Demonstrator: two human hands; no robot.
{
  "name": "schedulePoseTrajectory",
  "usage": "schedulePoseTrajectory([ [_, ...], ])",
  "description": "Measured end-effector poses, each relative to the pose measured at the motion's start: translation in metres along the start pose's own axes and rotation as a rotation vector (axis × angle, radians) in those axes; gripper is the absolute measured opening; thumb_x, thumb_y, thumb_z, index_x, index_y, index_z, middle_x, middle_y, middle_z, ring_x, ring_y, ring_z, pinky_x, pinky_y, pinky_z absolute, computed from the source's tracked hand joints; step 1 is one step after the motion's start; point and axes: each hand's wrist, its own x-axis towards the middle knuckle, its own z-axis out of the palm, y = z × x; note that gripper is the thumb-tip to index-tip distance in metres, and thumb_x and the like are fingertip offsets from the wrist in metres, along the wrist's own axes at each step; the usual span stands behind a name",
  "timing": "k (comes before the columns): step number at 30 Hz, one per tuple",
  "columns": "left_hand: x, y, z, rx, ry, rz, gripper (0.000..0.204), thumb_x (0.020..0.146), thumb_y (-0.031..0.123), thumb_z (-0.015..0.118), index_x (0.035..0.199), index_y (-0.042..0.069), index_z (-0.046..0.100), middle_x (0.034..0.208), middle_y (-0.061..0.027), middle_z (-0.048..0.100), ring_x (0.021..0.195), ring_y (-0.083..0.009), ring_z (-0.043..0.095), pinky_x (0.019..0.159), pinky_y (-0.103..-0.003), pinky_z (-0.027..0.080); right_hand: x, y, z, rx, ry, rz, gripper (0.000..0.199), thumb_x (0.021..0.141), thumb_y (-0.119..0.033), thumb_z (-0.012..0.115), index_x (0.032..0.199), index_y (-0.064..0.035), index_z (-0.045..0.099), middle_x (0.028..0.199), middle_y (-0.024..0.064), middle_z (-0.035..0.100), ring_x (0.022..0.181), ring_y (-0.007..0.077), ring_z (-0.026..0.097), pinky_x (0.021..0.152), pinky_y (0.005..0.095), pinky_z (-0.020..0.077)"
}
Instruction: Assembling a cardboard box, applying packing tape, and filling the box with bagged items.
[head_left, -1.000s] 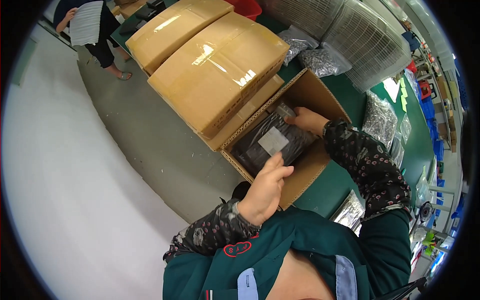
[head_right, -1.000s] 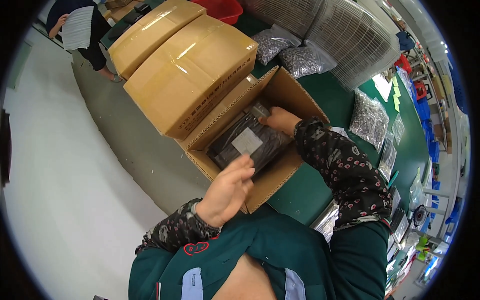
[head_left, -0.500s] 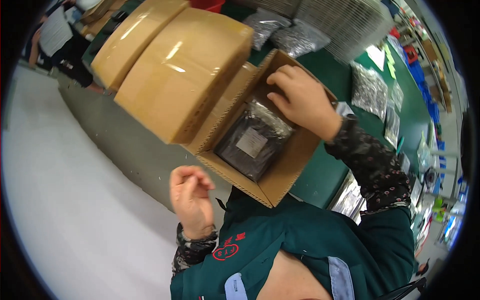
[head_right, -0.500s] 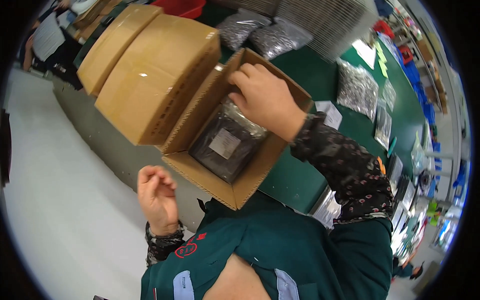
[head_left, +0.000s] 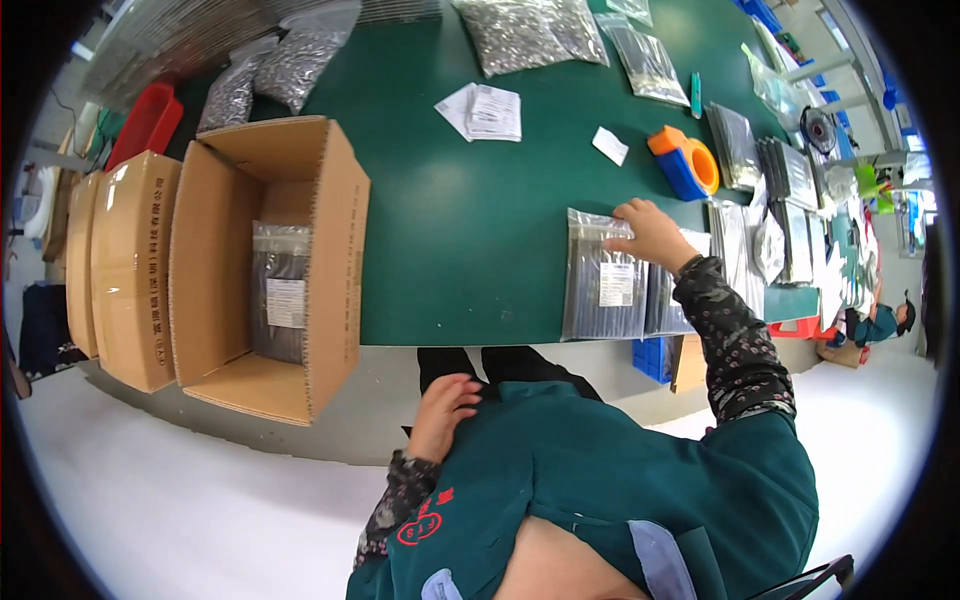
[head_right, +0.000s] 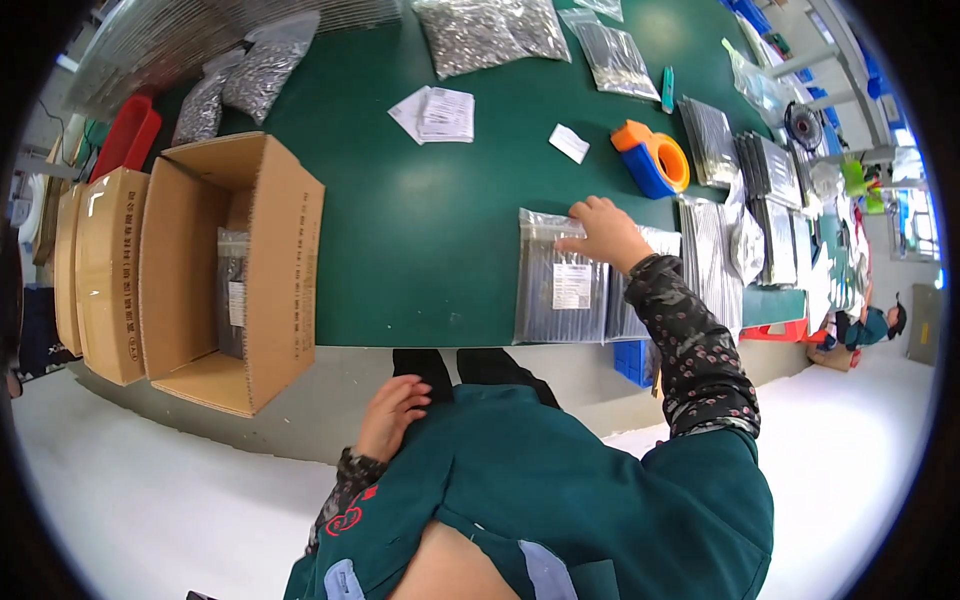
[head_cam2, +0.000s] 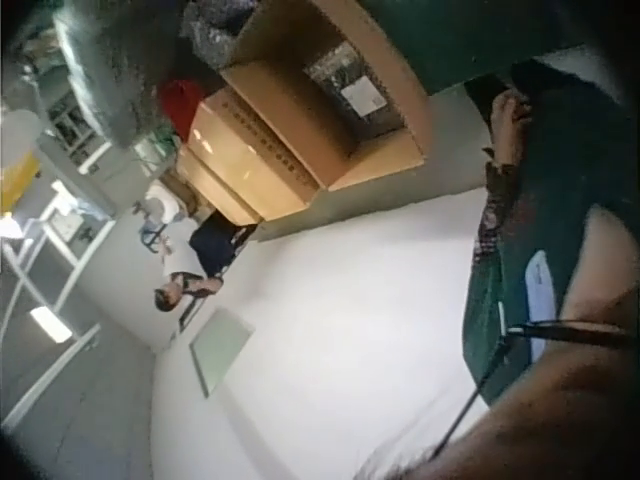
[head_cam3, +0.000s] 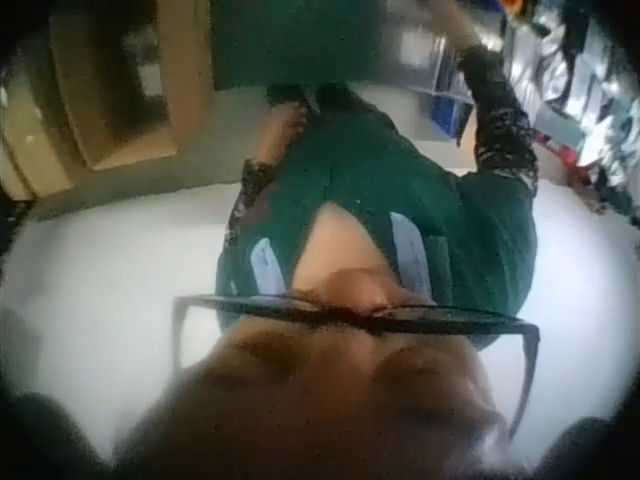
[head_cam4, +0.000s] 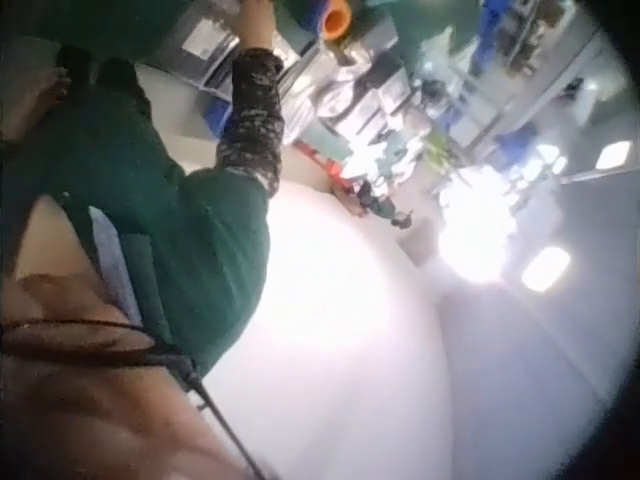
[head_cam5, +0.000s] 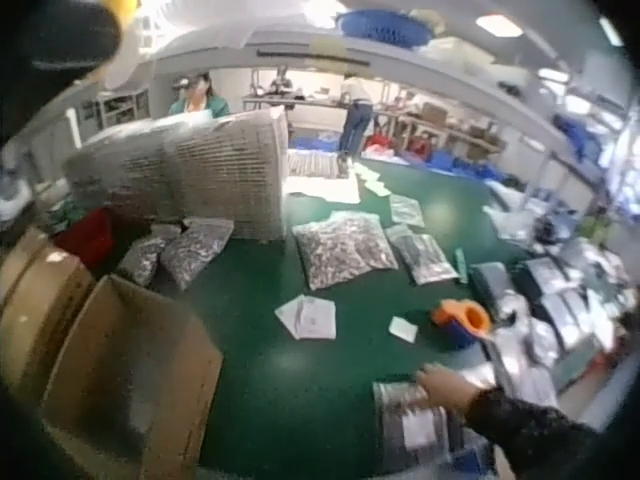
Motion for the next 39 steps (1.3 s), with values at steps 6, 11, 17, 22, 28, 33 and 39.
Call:
schedulePoseTrajectory([
  [6,0.055,-0.03,0.085,0.186,-0.406,-0.242,0.044,0.09,0.028,0.05,0.125,0.003,0.038,0.118,-0.0102,0.051,0.107,-0.0171,0.05,0.086,-0.032,0.042,-0.007,-0.011,0.016,-0.039,0.13,-0.03,0.045,0.071,-0.039,0.066,0.09,-0.0008,0.052,0.087,0.0127,0.051,0.089,0.0302,0.05,0.075,0.0403,0.0427],
  [11,0.074,-0.063,0.102,-0.132,-0.371,-0.145,0.046,0.089,0.023,0.052,0.128,0.003,0.035,0.124,-0.0097,0.047,0.112,-0.0204,0.047,0.093,-0.038,0.04,-0.034,-0.04,0.029,-0.018,0.094,0.076,0.05,0.071,-0.048,0.063,0.086,-0.0025,0.052,0.083,0.0136,0.053,0.081,0.0319,0.055,0.068,0.0422,0.0444],
  [17,0.055,-0.05,0.085,-0.289,-0.307,0.02,0.054,0.082,0.014,0.06,0.129,0.004,0.036,0.124,-0.0085,0.047,0.112,-0.0202,0.047,0.094,-0.036,0.04,-0.042,-0.061,0.051,0.173,0.144,0.035,0.051,0.073,-0.049,0.061,0.079,0.0011,0.05,0.077,0.0174,0.052,0.077,0.0363,0.053,0.068,0.0425,0.0431],
  [22,0.03,-0.008,0.087,-0.147,-0.303,0.012,0.056,0.079,0.016,0.064,0.129,0.005,0.039,0.123,-0.006,0.049,0.11,-0.0178,0.049,0.091,-0.033,0.041,-0.048,-0.042,0.063,0.375,-0.053,0.217,0.055,0.081,-0.05,0.054,0.091,0.0043,0.053,0.084,0.0169,0.059,0.077,0.0303,0.056,0.068,0.036,0.0441],
  [28,-0.02,0.058,0.082,-0.056,-0.332,0.151,0.054,0.079,0.015,0.064,0.126,0.001,0.041,0.121,-0.0066,0.05,0.11,-0.0174,0.049,0.092,-0.033,0.04,-0.039,-0.088,-0.012,1.047,-0.24,0.17,0.042,0.091,-0.034,0.047,0.107,0.0041,0.053,0.09,0.0009,0.056,0.08,0.0075,0.048,0.073,0.0214,0.0392],
  [33,-0.07,0.132,0.071,-0.064,-0.291,0.426,0.052,0.08,0.018,0.062,0.124,-0.001,0.042,0.12,-0.0076,0.051,0.103,-0.0141,0.051,0.085,-0.029,0.044,0.009,-0.165,-0.112,0.861,-0.09,-0.207,0.036,0.09,-0.028,0.049,0.105,0.0042,0.051,0.091,0.0022,0.056,0.083,0.0064,0.049,0.074,0.0215,0.0402],
  [39,-0.109,0.18,0.03,-0.494,-0.09,0.643,0.04,0.086,0.011,0.051,0.123,0.002,0.04,0.116,-0.007,0.051,0.104,-0.018,0.052,0.089,-0.032,0.042,0.094,-0.301,-0.17,0.649,-0.166,-0.446,0.047,0.081,-0.038,0.058,0.09,0.0079,0.056,0.077,0.0105,0.058,0.07,0.0149,0.054,0.063,0.0293,0.0436],
])
